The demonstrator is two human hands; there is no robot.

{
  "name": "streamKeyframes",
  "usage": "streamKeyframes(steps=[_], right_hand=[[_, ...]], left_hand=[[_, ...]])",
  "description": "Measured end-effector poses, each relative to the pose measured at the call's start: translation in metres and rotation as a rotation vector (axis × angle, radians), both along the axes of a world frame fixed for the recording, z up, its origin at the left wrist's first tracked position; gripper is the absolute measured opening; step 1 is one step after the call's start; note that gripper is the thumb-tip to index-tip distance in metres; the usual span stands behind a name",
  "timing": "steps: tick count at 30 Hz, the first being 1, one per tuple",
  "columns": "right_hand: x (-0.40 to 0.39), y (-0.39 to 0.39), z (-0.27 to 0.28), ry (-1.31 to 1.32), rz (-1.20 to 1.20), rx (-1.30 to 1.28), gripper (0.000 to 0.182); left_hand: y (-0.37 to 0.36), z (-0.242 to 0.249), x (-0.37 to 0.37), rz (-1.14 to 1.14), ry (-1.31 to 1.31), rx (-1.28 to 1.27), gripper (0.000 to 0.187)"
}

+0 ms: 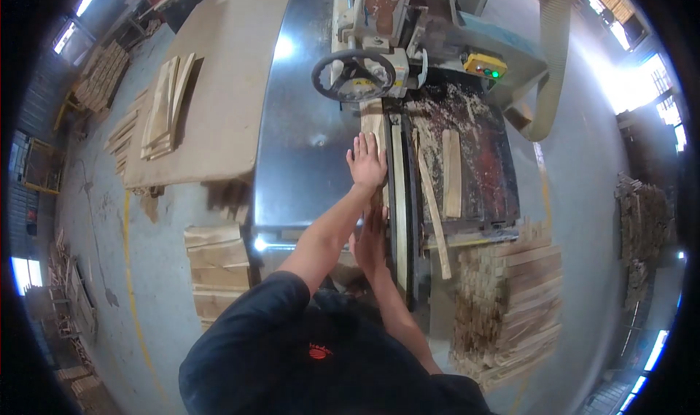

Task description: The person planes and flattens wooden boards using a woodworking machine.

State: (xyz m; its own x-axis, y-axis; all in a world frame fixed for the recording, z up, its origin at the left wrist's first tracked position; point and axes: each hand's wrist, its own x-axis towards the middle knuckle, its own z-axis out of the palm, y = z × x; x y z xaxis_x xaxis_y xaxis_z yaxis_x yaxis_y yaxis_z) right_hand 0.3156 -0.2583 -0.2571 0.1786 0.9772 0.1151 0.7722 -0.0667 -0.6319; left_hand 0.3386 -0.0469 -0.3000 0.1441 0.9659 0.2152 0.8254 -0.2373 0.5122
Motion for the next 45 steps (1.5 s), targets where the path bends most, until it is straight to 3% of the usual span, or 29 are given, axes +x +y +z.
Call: streamKeyframes(steps=[6,9,13,15,19,20,22,30,35,38,40,42,45], right_hand=[[0.017,0.042,0.018,-0.060,0.059,-0.161,0.112],[0.016,0.062,0.023,-0.012,0.004,-0.328,0.112],[0.021,0.087,0.015,-0.121,-0.002,-0.310,0.113],[0.023,0.096,0.023,-0.086,-0.039,-0.245,0.093],[0.041,0.123,0.013,-0.050,-0.051,-0.269,0.079],[0.043,0.131,0.015,-0.021,-0.072,-0.313,0.077],[0.044,0.146,0.022,-0.042,-0.087,-0.388,0.076],[0.048,0.206,0.027,-0.092,-0.171,-0.458,0.072],[0.053,0.252,0.021,-0.196,-0.190,-0.464,0.083],[0.070,0.277,0.008,-0.129,-0.183,-0.449,0.087],[0.070,0.293,0.017,-0.055,-0.187,-0.463,0.091],[0.066,0.297,0.020,0.001,-0.225,-0.333,0.083],[0.054,0.279,-0.010,-0.010,-0.280,-0.074,0.058]], left_hand=[[0.034,0.000,0.009,0.012,-0.045,0.071,0.069],[0.053,-0.002,0.013,0.006,-0.093,0.121,0.069],[0.078,0.006,0.013,-0.028,-0.075,0.059,0.064],[0.095,0.019,-0.012,-0.222,-0.069,-0.070,0.062],[0.124,0.019,-0.081,-0.495,-0.202,-0.085,0.061],[0.118,0.003,-0.104,-0.431,-0.228,0.079,0.059],[0.093,0.010,-0.167,-0.446,0.016,0.241,0.058],[-0.008,0.035,-0.262,-0.248,-0.111,0.099,0.044],[0.005,0.040,-0.267,-0.163,-0.385,0.072,0.040],[0.078,0.033,-0.284,-0.120,-0.430,0.165,0.046],[0.142,0.042,-0.300,0.133,-0.275,0.220,0.056],[0.220,0.039,-0.333,0.315,-0.105,0.129,0.099],[0.284,0.062,-0.374,0.486,0.085,-0.125,0.121]])
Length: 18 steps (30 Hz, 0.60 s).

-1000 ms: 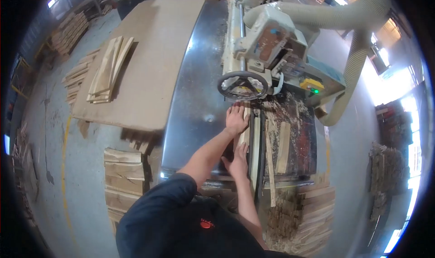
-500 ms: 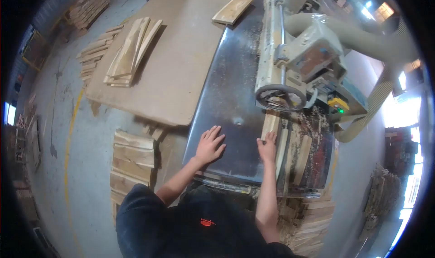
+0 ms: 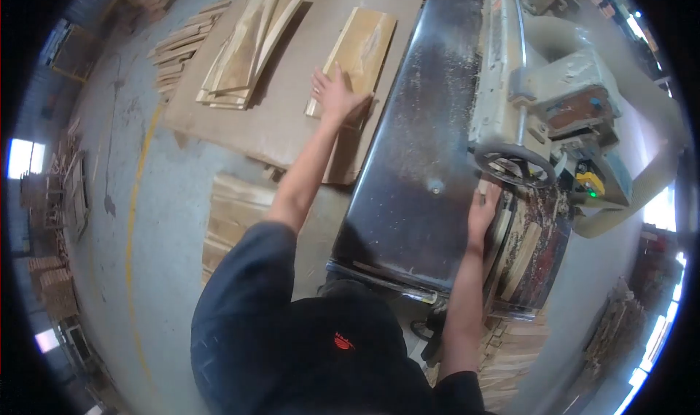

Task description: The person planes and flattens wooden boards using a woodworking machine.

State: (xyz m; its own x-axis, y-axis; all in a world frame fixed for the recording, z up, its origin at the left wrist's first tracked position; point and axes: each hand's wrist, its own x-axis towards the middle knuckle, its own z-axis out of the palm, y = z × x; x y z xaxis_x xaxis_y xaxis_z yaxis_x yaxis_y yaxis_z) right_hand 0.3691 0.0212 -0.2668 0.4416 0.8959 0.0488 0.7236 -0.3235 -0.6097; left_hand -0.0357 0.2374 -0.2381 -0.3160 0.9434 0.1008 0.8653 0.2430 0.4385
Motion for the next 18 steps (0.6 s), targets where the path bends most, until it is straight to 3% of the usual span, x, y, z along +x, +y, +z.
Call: streamKeyframes(steps=[2,3,6,7,13,18], right_hand=[[-0.018,-0.032,-0.022,-0.058,-0.010,0.223,0.053],[-0.017,-0.054,-0.041,-0.182,0.009,0.049,0.049],[-0.053,-0.103,-0.031,-0.315,-0.005,-0.055,0.047],[-0.060,-0.118,-0.031,-0.370,0.000,-0.017,0.044],[-0.068,-0.167,-0.031,-0.281,0.072,0.101,0.040],[-0.067,-0.164,-0.033,-0.288,0.045,0.144,0.038]], left_hand=[[0.005,0.008,-0.020,0.019,0.001,-0.299,0.129],[-0.001,-0.006,-0.023,0.031,0.023,-0.230,0.134],[-0.039,-0.026,-0.038,-0.078,0.047,0.037,0.126],[-0.058,-0.022,-0.035,-0.062,0.079,0.115,0.112],[-0.161,-0.042,-0.032,0.032,0.010,0.166,0.093],[-0.247,-0.023,-0.057,0.128,-0.103,0.134,0.102]])
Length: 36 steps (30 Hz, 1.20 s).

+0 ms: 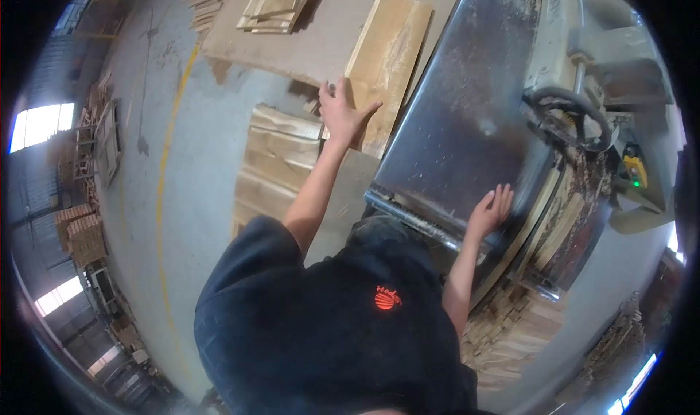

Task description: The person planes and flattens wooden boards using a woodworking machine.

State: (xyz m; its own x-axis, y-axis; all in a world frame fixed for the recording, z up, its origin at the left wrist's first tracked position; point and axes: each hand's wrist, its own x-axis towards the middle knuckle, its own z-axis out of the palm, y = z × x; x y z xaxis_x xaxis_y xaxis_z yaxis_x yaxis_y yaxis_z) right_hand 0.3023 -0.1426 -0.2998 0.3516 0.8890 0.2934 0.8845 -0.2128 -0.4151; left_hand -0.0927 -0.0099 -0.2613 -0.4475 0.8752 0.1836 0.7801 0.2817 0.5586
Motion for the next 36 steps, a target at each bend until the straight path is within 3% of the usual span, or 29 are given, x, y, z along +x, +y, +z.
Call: streamKeyframes(steps=[2,3,6,7,10,14,17,21,24,26,27,28,30,33,36], right_hand=[[0.003,0.000,-0.005,0.005,0.008,0.024,0.038],[0.005,0.000,-0.007,-0.006,0.007,0.022,0.038],[0.004,0.001,-0.008,-0.015,0.001,0.027,0.038],[0.002,0.001,-0.007,0.000,-0.004,0.031,0.038],[0.005,0.000,-0.008,0.018,0.003,0.036,0.039],[0.003,0.000,-0.011,0.016,0.001,0.055,0.038],[0.003,0.000,-0.013,-0.018,-0.011,0.037,0.037],[0.002,0.000,-0.011,-0.025,-0.020,0.034,0.037],[0.003,0.000,-0.013,-0.007,-0.017,0.046,0.037],[0.002,0.000,-0.012,-0.007,-0.039,0.031,0.037],[0.002,0.000,-0.011,-0.010,-0.037,0.032,0.037],[0.001,0.000,-0.010,-0.012,-0.033,0.033,0.037],[0.000,0.001,-0.011,0.010,-0.014,0.059,0.037],[0.004,0.001,-0.011,0.013,-0.001,0.079,0.036],[0.003,0.001,-0.011,0.019,-0.007,0.073,0.035]], left_hand=[[-0.024,0.005,-0.014,0.028,-0.054,-0.017,0.104],[-0.033,0.012,-0.018,0.064,-0.121,-0.141,0.097],[-0.039,-0.002,-0.059,-0.109,-0.450,-0.214,0.082],[-0.038,0.005,-0.067,-0.115,-0.638,-0.307,0.067],[-0.035,-0.004,-0.086,-0.259,-0.666,-0.324,0.062],[-0.042,-0.006,-0.074,-0.212,-0.805,-0.144,0.062],[-0.044,0.006,-0.071,-0.075,-0.957,-0.272,0.063],[-0.039,0.029,-0.077,-0.085,-0.642,-0.385,0.064],[-0.043,0.124,-0.035,-0.377,-0.250,-0.353,0.060],[-0.048,0.142,-0.001,-0.506,-0.331,-0.247,0.053],[-0.048,0.125,0.012,-0.555,-0.560,-0.142,0.051],[-0.044,0.104,0.021,-0.637,-0.599,-0.112,0.054],[-0.049,0.064,0.055,-0.451,-0.165,-0.113,0.062],[-0.062,0.009,0.097,-0.351,-0.164,-0.061,0.073],[-0.082,-0.010,0.123,-0.458,-0.096,0.040,0.079]])
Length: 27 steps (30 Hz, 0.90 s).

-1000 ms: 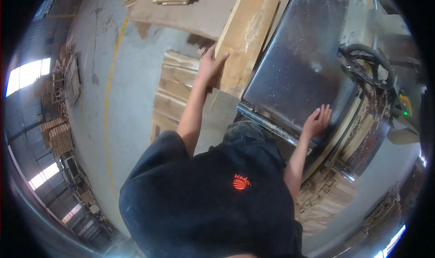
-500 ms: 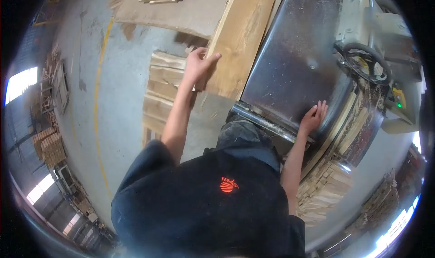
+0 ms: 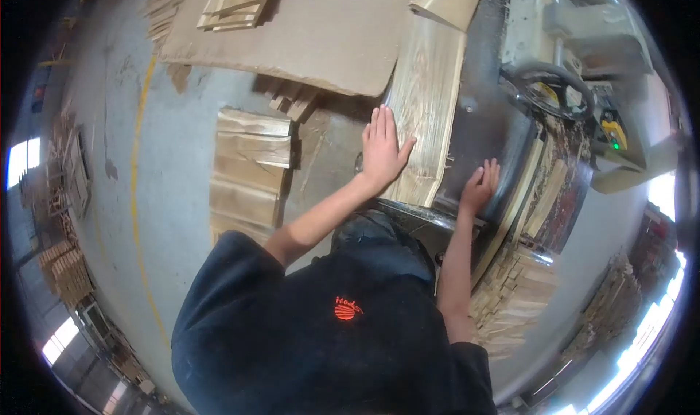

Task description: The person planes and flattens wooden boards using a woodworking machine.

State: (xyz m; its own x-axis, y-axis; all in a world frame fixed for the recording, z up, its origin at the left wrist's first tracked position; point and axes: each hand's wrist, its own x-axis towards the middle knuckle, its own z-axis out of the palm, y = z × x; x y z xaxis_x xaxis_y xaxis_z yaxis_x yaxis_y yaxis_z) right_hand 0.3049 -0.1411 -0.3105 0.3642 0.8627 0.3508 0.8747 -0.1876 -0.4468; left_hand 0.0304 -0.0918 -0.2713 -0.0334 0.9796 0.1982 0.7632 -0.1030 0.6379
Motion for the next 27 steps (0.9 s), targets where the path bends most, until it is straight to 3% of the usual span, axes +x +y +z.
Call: streamKeyframes(steps=[6,8,10,13,16,20,21,24,25,27], right_hand=[[-0.016,-0.007,0.014,0.133,-0.010,-0.129,0.040],[-0.030,-0.026,0.031,0.368,0.154,-0.200,0.055],[-0.044,-0.062,0.038,0.438,0.305,-0.366,0.085],[-0.048,-0.112,0.052,0.293,0.448,-0.379,0.114],[-0.033,-0.145,0.075,0.197,0.442,-0.571,0.130],[-0.014,-0.176,0.076,0.147,0.376,-0.613,0.133],[-0.008,-0.178,0.065,0.152,0.360,-0.520,0.128],[0.003,-0.163,0.098,0.152,0.317,-0.669,0.119],[0.001,-0.162,0.096,0.127,0.296,-0.630,0.111],[0.000,-0.159,0.091,0.089,0.277,-0.622,0.111]], left_hand=[[-0.025,0.008,0.026,-0.024,0.116,0.005,0.078],[-0.038,0.008,0.033,-0.025,0.103,0.005,0.077],[-0.052,0.008,0.040,-0.042,0.092,0.001,0.064],[-0.071,0.001,0.049,-0.089,0.075,-0.003,0.050],[-0.089,-0.001,0.063,-0.156,0.137,0.003,0.047],[-0.090,-0.005,0.089,-0.192,0.088,-0.087,0.047],[-0.091,-0.007,0.093,-0.175,0.027,-0.096,0.049],[-0.083,-0.027,0.097,-0.083,-0.164,-0.111,0.057],[-0.082,-0.024,0.099,-0.101,-0.046,-0.173,0.063],[-0.084,-0.019,0.109,-0.101,0.067,-0.143,0.067]])
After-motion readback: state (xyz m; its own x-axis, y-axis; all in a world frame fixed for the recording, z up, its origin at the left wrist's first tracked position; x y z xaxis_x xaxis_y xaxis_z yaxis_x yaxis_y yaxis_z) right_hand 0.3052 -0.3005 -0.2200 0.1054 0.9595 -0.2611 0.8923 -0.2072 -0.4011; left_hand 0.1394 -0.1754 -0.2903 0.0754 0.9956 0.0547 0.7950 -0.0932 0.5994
